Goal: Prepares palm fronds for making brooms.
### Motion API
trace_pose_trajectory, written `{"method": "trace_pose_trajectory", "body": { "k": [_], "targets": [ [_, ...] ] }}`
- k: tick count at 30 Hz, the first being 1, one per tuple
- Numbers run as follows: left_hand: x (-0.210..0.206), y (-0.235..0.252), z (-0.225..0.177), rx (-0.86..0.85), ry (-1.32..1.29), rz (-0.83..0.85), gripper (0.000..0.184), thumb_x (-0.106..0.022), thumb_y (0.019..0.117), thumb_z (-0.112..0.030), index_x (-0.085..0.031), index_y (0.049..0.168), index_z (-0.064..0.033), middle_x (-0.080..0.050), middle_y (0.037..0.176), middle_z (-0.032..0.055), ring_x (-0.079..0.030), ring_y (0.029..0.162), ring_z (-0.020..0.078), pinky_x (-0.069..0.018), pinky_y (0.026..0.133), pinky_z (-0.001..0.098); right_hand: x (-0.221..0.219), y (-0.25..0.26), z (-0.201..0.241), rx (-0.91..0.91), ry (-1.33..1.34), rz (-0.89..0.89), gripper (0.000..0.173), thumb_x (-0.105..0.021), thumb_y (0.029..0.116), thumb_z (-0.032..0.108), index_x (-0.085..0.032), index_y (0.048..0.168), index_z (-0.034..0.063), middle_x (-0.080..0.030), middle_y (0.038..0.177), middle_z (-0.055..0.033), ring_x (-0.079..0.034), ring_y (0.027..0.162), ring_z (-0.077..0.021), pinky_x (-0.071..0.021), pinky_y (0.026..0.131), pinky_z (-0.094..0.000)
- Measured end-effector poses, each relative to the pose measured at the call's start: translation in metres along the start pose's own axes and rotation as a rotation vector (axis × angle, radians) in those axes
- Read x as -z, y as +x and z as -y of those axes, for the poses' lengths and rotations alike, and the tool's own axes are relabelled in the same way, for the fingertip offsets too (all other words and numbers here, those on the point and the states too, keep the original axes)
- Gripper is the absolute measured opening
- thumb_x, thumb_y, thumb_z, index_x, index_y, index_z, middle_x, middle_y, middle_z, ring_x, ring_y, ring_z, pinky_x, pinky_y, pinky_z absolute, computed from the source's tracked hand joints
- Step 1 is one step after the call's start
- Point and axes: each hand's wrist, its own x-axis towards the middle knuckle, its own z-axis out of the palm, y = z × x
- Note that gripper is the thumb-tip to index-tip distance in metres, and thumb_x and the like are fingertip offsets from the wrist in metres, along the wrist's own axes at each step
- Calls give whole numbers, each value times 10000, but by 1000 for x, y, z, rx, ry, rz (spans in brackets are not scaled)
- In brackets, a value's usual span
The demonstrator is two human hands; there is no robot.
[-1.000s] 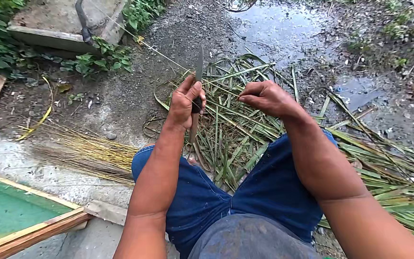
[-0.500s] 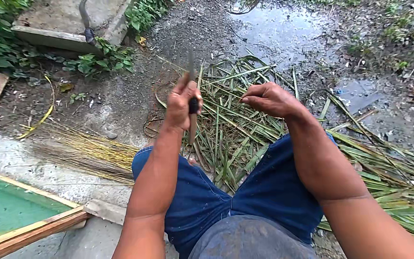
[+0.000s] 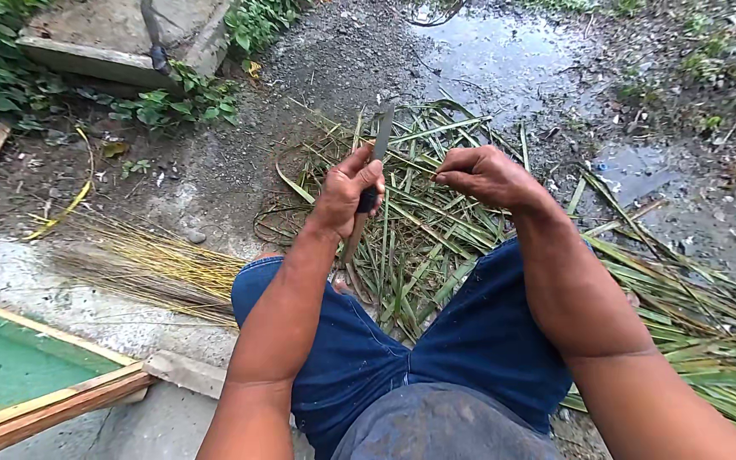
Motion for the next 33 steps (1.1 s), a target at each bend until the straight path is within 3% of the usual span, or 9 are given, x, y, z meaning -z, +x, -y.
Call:
{"method": "trace_pose_trajectory", "body": {
  "k": [5, 10, 15, 20, 27, 30, 33],
  "targets": [
    [25, 5, -19, -106, -48, -126, 361, -398, 1090, -205, -467, 1444, -191, -573, 672, -42, -588, 528, 93, -530, 463, 244, 4, -3, -3, 10, -29, -30, 186, -598, 1000, 180, -764, 989, 97, -664, 905, 31, -577, 758, -7, -494, 701, -230],
    [1, 1, -1, 12, 8, -8, 429, -459, 1060, -143, -434, 1487, -111, -588, 709, -14, -574, 531, 85, -519, 468, 224, 1, 0, -2, 4, -20, -31, 179, -604, 997, 170, -761, 991, 85, -647, 889, 29, -563, 739, -5, -484, 687, -223],
    [22, 6, -16, -67, -51, -120, 347, -409, 1094, -207, -467, 1436, -187, -573, 678, -35, -593, 530, 92, -537, 460, 241, 3, -2, -3, 17, -11, -42, 173, -612, 990, 179, -763, 978, 96, -639, 886, 39, -547, 733, 9, -470, 677, -202],
    [5, 1, -5, 1, 0, -41, 421, -448, 1067, -138, -438, 1487, -122, -576, 706, -9, -580, 535, 98, -528, 471, 237, 2, -1, -3, 6, -19, -46, 167, -621, 988, 184, -766, 978, 102, -638, 880, 43, -546, 725, 10, -469, 669, -202],
    [18, 4, -13, -79, -13, -130, 430, -443, 1073, -158, -404, 1501, -164, -581, 695, -14, -596, 536, 104, -538, 466, 245, 5, -4, -2, -13, -24, -32, 192, -595, 1010, 196, -765, 997, 108, -660, 883, 46, -571, 738, 10, -486, 687, -213],
    [5, 2, -3, -19, 9, -43, 483, -483, 1051, -104, -402, 1526, -138, -602, 733, 3, -597, 559, 107, -537, 489, 242, 5, -2, -2, -13, -25, -12, 219, -556, 1031, 186, -755, 1016, 96, -668, 874, 47, -532, 656, 22, -467, 620, -203],
    [16, 7, -8, -50, -14, -69, 451, -468, 1060, -129, -412, 1506, -170, -607, 735, -4, -602, 560, 108, -536, 484, 242, 5, -3, -3, 3, -22, 7, 232, -541, 1038, 182, -754, 1026, 90, -656, 851, 47, -513, 624, 22, -455, 590, -196]
  ]
}}
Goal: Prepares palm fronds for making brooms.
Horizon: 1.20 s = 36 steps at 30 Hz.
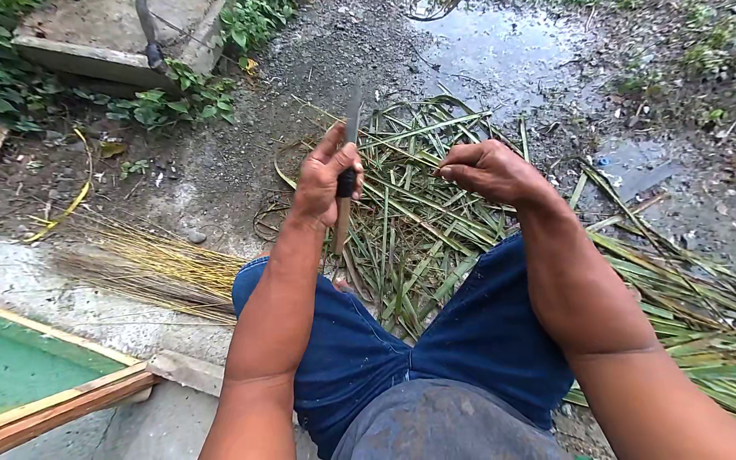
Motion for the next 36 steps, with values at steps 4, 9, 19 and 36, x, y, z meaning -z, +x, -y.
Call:
{"method": "trace_pose_trajectory", "body": {
  "k": [4, 9, 19, 36],
  "targets": [
    [2, -2, -6, -8, -23, -19, 462, -456, 1054, -128, -397, 1510, -175, -599, 717, 0, -608, 553, 115, -543, 479, 250, -1, 1, -2, 10, 11, -2, 211, -559, 1027, 161, -757, 1013, 89, -661, 887, 36, -540, 673, 12, -474, 628, -200],
    [15, 3, -11, -35, -23, -45, 434, -437, 1060, -136, -405, 1490, -182, -598, 738, -15, -608, 565, 108, -548, 487, 251, 5, 0, -6, 38, -7, -14, 194, -584, 1009, 162, -760, 1001, 81, -661, 927, 31, -577, 769, 24, -496, 704, -180],
    [14, 1, -7, -77, -50, -114, 414, -436, 1080, -157, -413, 1492, -177, -586, 723, 0, -610, 560, 123, -548, 477, 260, -2, 8, -1, -147, 59, -17, 262, -529, 1054, 205, -723, 1153, 59, -610, 692, 8, -516, 526, -55, -492, 537, -274],
    [-28, -4, 21, 59, 46, 52, 451, -492, 1042, -78, -429, 1486, -130, -597, 741, 15, -594, 561, 109, -529, 489, 237, -23, 20, 7, -30, -59, -177, 154, -637, 988, 166, -765, 1028, 88, -680, 932, -18, -605, 767, -66, -524, 747, -295]
  ]
}}
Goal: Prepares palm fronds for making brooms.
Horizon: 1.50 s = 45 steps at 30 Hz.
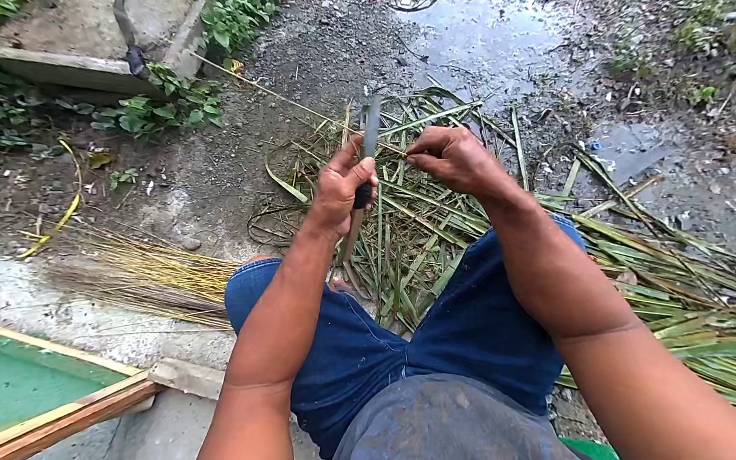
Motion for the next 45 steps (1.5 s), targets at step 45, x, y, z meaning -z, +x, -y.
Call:
{"method": "trace_pose_trajectory", "body": {
  "k": [45],
  "targets": [
    [101, -7, -53, -361, -37, -577, 274, -350, 1128, -309, -498, 1310, -168, -597, 765, -53, -612, 603, 86, -553, 521, 258, 67, -31, -32, -261, 25, -16, 213, -576, 1026, 161, -746, 1083, 47, -595, 684, 13, -462, 521, -38, -447, 524, -266]
  ]
}}
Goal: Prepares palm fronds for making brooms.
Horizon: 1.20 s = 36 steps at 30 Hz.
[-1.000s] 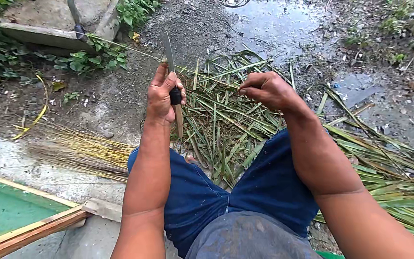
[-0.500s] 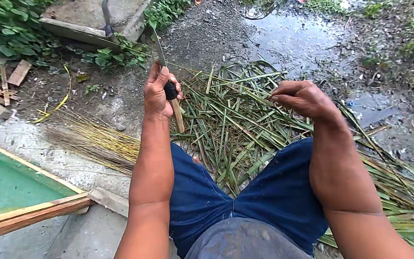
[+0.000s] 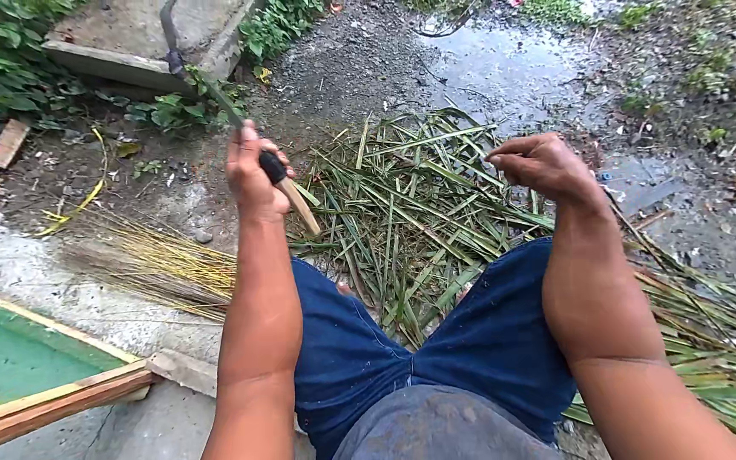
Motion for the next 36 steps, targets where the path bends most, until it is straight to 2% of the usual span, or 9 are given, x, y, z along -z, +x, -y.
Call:
{"method": "trace_pose_trajectory", "body": {
  "k": [2, 5, 8, 10, 14, 17, 26, 32, 36],
  "targets": [
    [-24, -20, 9, 14, 113, 213, 203, -386, 1104, -236, -486, 1247, -132, -602, 766, -59, -623, 618, 89, -579, 560, 282, -12, 5, 8, 8, 9, 4, 210, -581, 1022, 171, -748, 1081, 58, -618, 717, 1, -476, 535, -48, -461, 543, -281],
    [-60, -54, 27, 192, 177, 449, 148, -466, 1052, -121, -501, 1188, -76, -610, 779, -12, -659, 652, 133, -621, 623, 342, -29, 11, 19, 53, 37, 39, 202, -583, 1023, 164, -736, 1083, 47, -671, 817, -21, -528, 571, -51, -502, 575, -279],
    [-82, -75, 43, 353, 202, 589, 190, -503, 1054, -97, -503, 1237, -48, -666, 844, 45, -644, 624, 117, -555, 516, 253, -44, 14, 24, 141, 34, 93, 198, -580, 1023, 154, -737, 1071, 44, -677, 867, -25, -545, 590, -46, -509, 582, -265],
    [-86, -77, 46, 395, 152, 639, 283, -482, 1075, -125, -466, 1351, -66, -675, 842, 71, -629, 591, 119, -521, 478, 228, -49, 15, 28, 176, 25, 134, 187, -584, 1025, 148, -742, 1068, 56, -664, 884, -12, -545, 606, -35, -505, 591, -242],
    [-81, -64, 43, 404, 45, 585, 397, -440, 1089, -151, -437, 1484, -108, -602, 743, 19, -609, 580, 108, -539, 497, 234, -51, 14, 28, 235, 14, 190, 174, -589, 1018, 144, -746, 1040, 72, -670, 904, 5, -546, 644, -21, -494, 625, -231],
    [-75, -54, 36, 380, -11, 501, 353, -417, 1096, -176, -461, 1441, -116, -567, 709, 1, -594, 544, 107, -543, 478, 243, -48, 13, 26, 248, 16, 184, 168, -592, 1017, 135, -748, 1033, 76, -662, 887, 15, -545, 652, -10, -488, 625, -214],
    [-63, -43, 25, 322, -60, 495, 330, -377, 1102, -196, -497, 1405, -149, -578, 669, -26, -589, 517, 89, -537, 461, 230, -44, 11, 26, 274, 13, 109, 162, -612, 1000, 134, -761, 1024, 75, -659, 935, -8, -581, 719, -18, -512, 673, -207],
    [-71, -58, 30, 406, 7, 600, 394, -421, 1073, -140, -450, 1463, -96, -550, 681, -10, -576, 518, 100, -535, 467, 240, -48, 11, 32, 238, 8, 105, 145, -630, 997, 138, -759, 1020, 76, -664, 923, -4, -583, 703, -18, -514, 663, -215],
    [-58, -43, 23, 329, -67, 492, 367, -388, 1098, -186, -477, 1451, -142, -572, 674, -22, -588, 516, 94, -540, 459, 237, -46, 11, 28, 259, 29, 102, 149, -622, 998, 135, -756, 1013, 73, -664, 919, -3, -582, 703, -16, -516, 657, -211]
  ]
}}
